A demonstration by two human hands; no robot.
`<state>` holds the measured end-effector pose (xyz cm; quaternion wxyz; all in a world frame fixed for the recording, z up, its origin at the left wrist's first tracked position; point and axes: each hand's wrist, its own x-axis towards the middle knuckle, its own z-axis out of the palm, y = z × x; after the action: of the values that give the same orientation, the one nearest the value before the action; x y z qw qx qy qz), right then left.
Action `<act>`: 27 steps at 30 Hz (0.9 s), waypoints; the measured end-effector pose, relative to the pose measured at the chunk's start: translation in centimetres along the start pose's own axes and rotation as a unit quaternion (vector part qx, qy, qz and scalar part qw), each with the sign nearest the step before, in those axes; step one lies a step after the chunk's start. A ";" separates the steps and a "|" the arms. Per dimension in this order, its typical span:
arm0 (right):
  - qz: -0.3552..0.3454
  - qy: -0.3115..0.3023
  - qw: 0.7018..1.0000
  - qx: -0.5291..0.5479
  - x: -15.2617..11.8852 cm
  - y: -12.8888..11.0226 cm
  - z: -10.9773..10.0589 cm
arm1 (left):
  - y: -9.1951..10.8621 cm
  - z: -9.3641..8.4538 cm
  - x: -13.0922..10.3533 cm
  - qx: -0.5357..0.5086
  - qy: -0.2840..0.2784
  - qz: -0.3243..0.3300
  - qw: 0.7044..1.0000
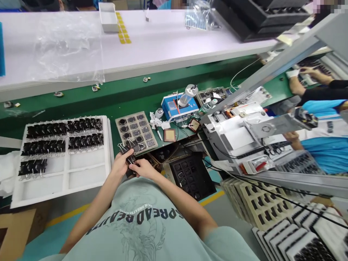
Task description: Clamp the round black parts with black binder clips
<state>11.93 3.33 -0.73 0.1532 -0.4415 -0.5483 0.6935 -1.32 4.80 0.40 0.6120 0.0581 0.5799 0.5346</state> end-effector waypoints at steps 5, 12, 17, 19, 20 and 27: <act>0.083 0.019 0.996 -0.016 0.0 3.2 -1.2 | 0.3 -1.8 0.3 -0.015 0.016 0.040 0.999; 0.044 0.084 0.986 0.135 1.9 2.5 -4.1 | 0.2 -3.7 -1.0 0.165 -0.024 0.059 0.984; -0.037 0.104 0.975 0.194 1.2 0.4 -3.8 | -0.9 -2.7 -2.1 0.268 -0.087 0.057 0.958; -0.047 0.152 0.967 0.197 0.9 0.2 -3.9 | -1.1 -2.4 -2.2 0.275 -0.084 0.059 0.956; -0.047 0.171 0.962 0.208 0.8 0.2 -4.2 | -1.0 -2.4 -2.2 0.277 -0.085 0.057 0.955; -0.020 0.074 0.986 0.145 0.2 -0.9 -6.0 | -0.1 -1.6 -2.1 0.305 -0.192 0.002 0.933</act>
<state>16.28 7.57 -0.04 0.2693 -0.4535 -0.4377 0.7282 -1.94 2.38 1.17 0.6632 0.3449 0.5864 0.3121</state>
